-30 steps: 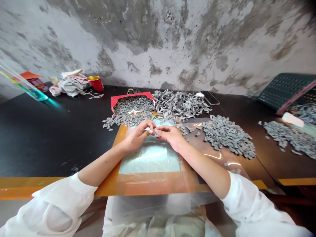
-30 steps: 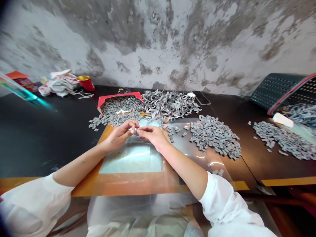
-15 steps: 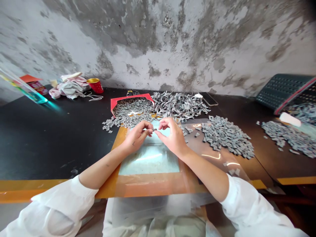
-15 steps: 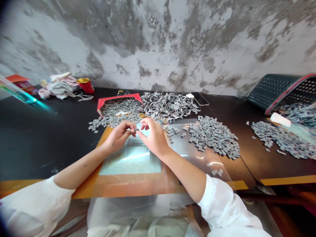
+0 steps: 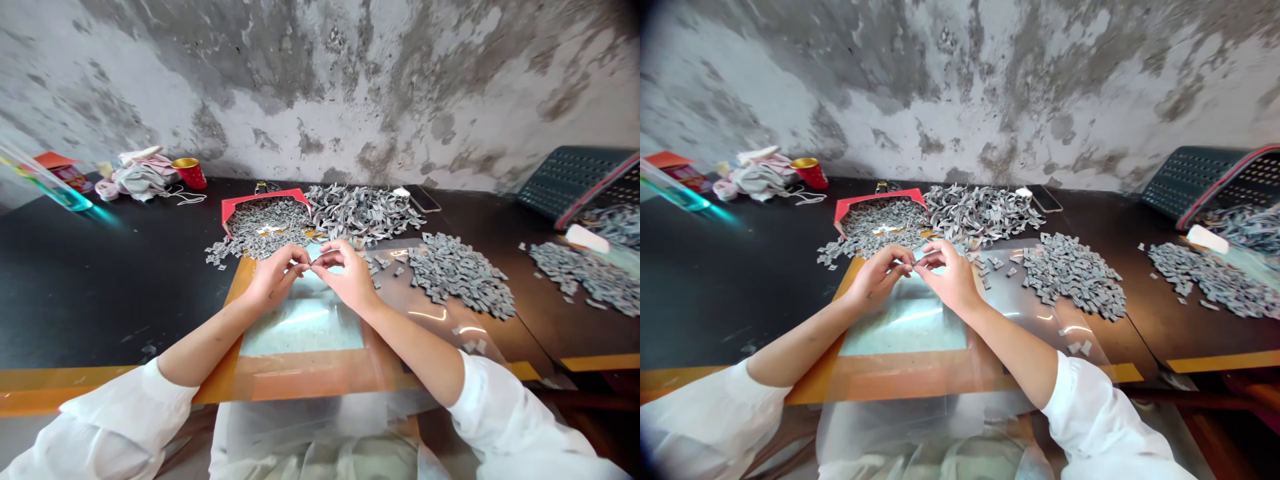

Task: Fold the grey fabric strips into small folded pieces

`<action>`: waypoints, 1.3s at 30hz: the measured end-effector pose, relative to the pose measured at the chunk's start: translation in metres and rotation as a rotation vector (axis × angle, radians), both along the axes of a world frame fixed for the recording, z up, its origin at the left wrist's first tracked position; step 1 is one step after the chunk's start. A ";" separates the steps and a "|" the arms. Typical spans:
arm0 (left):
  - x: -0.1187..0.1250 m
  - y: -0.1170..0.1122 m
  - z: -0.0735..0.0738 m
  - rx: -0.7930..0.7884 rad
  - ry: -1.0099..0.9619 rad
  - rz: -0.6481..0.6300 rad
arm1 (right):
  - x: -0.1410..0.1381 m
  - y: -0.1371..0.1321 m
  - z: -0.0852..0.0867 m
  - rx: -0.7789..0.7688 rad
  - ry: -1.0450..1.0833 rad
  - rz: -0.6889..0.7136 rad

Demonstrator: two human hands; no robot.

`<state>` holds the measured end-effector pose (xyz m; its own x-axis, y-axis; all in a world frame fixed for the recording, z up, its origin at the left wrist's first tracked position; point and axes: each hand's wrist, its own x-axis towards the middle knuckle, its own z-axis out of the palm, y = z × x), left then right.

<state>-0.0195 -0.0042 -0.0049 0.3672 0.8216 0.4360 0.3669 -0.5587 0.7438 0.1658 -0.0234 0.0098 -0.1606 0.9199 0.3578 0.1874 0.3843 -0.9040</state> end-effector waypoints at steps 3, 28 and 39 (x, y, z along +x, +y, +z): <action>-0.001 0.001 0.000 0.007 0.009 0.000 | 0.000 0.004 -0.003 -0.057 0.075 0.047; 0.002 0.000 0.002 -0.185 -0.137 0.084 | 0.003 0.009 -0.006 -0.042 0.108 0.092; 0.005 -0.003 0.003 -0.251 -0.049 0.095 | 0.003 0.015 -0.010 -0.180 0.221 0.118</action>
